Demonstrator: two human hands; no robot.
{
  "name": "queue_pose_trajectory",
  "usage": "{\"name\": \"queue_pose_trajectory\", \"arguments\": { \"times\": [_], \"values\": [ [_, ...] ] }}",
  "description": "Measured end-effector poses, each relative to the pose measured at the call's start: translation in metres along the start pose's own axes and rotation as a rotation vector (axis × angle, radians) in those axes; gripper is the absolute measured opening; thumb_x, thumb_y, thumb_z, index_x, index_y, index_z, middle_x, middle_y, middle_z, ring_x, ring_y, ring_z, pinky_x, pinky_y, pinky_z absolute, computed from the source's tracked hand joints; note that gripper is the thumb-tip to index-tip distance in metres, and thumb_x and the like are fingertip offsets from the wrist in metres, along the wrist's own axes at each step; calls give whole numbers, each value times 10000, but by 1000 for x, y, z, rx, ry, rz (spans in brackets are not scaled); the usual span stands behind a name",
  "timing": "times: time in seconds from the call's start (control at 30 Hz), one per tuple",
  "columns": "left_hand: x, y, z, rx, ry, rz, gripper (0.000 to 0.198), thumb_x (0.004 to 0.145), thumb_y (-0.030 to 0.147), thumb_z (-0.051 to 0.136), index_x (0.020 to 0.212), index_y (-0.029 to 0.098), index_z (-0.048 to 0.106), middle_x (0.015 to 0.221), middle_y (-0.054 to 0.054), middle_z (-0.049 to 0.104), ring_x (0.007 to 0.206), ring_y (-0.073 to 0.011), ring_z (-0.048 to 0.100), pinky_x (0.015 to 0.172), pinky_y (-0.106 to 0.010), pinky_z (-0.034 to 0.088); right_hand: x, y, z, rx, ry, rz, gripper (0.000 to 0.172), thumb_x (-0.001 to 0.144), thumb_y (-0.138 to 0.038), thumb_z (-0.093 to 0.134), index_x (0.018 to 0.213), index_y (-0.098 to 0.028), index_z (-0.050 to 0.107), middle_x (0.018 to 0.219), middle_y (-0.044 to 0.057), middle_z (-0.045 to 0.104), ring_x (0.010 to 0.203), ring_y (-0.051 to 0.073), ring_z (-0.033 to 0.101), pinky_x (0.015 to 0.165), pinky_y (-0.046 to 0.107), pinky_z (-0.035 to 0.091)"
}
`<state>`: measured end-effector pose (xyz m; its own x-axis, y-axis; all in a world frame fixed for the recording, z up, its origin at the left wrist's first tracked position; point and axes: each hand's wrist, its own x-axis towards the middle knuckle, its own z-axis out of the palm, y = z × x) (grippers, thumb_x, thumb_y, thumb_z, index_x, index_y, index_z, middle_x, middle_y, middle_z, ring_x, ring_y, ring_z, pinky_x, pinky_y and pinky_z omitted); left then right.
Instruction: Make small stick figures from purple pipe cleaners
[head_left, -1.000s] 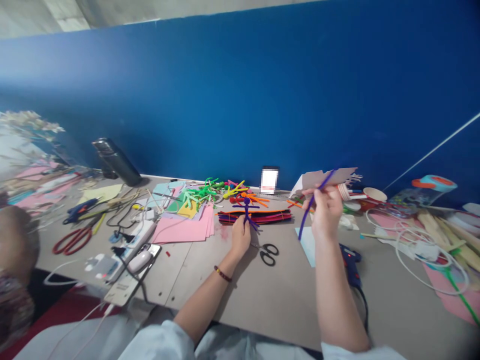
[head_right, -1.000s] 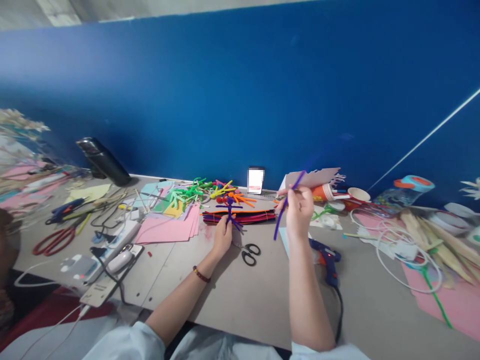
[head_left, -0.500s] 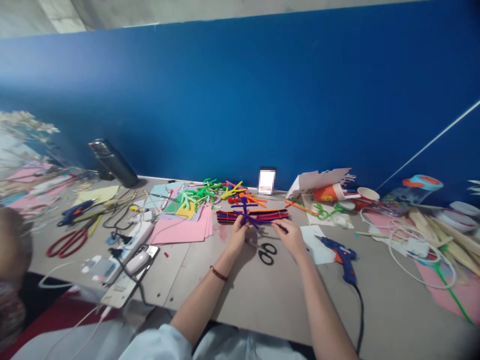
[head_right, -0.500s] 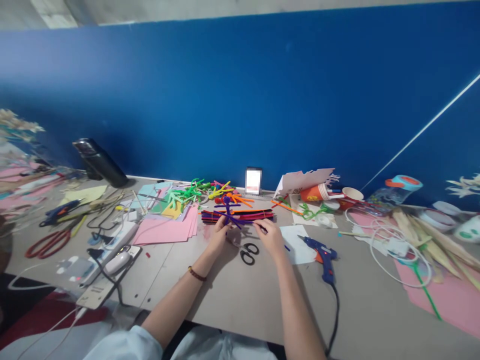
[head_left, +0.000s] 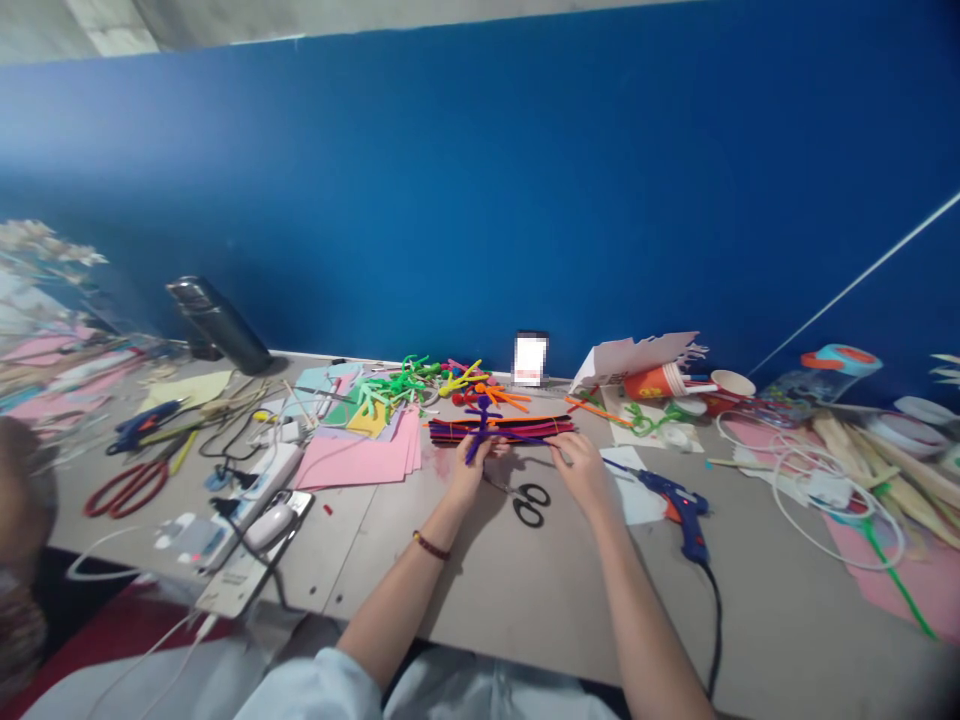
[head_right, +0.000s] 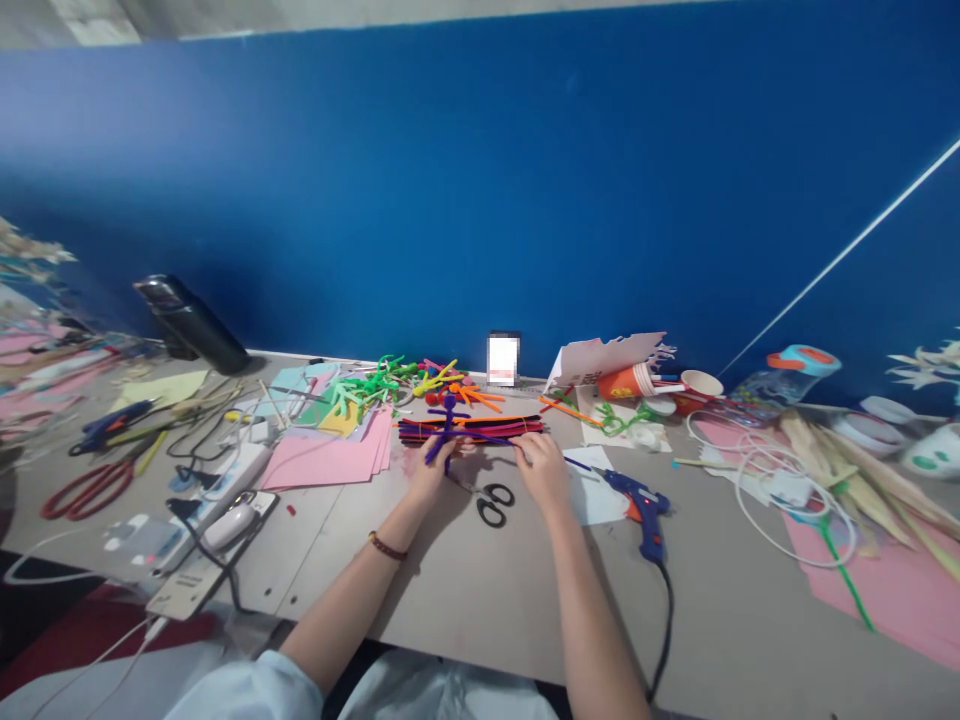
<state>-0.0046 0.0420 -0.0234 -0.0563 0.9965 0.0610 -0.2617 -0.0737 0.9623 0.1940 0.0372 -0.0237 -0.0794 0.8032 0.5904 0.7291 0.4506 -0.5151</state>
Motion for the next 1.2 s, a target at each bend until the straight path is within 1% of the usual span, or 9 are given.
{"name": "queue_pose_trajectory", "arguments": {
  "times": [0.17, 0.27, 0.33, 0.5, 0.67, 0.77, 0.93, 1.13, 1.2],
  "values": [
    [-1, -2, -1, -36, 24, -12, 224, 787, 256, 548, 1003, 199, 561, 666, 0, 594, 587, -147, 570, 562, -297, 455, -1, 1, 2, -2, 11, -3, 257, 875, -216, 446, 950, -264, 686, 907, 59, 642, 912, 220, 591, 871, 381, 468],
    [0, -5, -3, -61, 41, -158, 55, 767, 242, 564, 775, 188, 558, 526, 40, 456, 440, -84, 395, 446, -252, 324, -2, 0, 2, -8, 12, -20, 267, 869, -193, 440, 968, -254, 681, 914, 59, 642, 911, 215, 592, 867, 369, 473],
    [1, -5, -3, -75, 38, -238, 167, 762, 273, 585, 640, 181, 517, 498, 45, 408, 424, -65, 337, 433, -241, 276, -2, 0, 3, -17, 18, -28, 263, 866, -189, 443, 968, -246, 679, 912, 59, 645, 904, 212, 591, 861, 365, 477],
    [-1, 3, 1, -211, 154, -203, 314, 705, 454, 688, 790, 166, 596, 655, 3, 557, 531, -75, 458, 475, -219, 288, -2, -1, 4, -36, 16, -45, 263, 853, -170, 446, 960, -227, 680, 906, 62, 651, 900, 210, 588, 852, 359, 482],
    [0, 10, 2, -179, 217, -187, 403, 694, 563, 657, 674, 168, 582, 563, 8, 519, 482, -74, 396, 462, -238, 254, -2, -6, 5, 12, -20, -26, 258, 830, -172, 465, 974, -220, 674, 933, 69, 661, 921, 221, 588, 856, 378, 479],
    [-1, 10, 1, -137, 188, -140, 403, 719, 563, 637, 648, 171, 578, 530, 23, 484, 455, -70, 338, 451, -247, 220, -1, -17, 8, 156, -58, 42, 228, 820, -248, 529, 1004, -205, 657, 969, 74, 668, 886, 213, 607, 811, 358, 496],
    [-4, 4, 1, -94, 82, -144, 434, 737, 563, 621, 559, 177, 527, 451, 45, 366, 440, -78, 288, 445, -251, 197, -3, -43, 20, 417, -227, 267, 283, 825, -354, 550, 1035, -185, 638, 832, 42, 692, 593, 142, 595, 589, 270, 499],
    [-6, -2, 3, -127, 54, -176, 428, 750, 543, 612, 566, 172, 506, 470, 47, 391, 448, -71, 331, 466, -227, 256, -7, -57, 28, 32, -164, 110, 287, 839, -365, 560, 1060, -194, 629, 990, 91, 685, 958, 259, 601, 824, 384, 457],
    [-6, -2, 4, -131, 33, -161, 427, 754, 527, 615, 557, 170, 489, 472, 49, 390, 449, -67, 331, 468, -221, 257, -7, -60, 29, -67, -112, 37, 238, 854, -346, 543, 986, -171, 636, 954, 110, 673, 970, 269, 580, 845, 398, 435]
  ]
}}
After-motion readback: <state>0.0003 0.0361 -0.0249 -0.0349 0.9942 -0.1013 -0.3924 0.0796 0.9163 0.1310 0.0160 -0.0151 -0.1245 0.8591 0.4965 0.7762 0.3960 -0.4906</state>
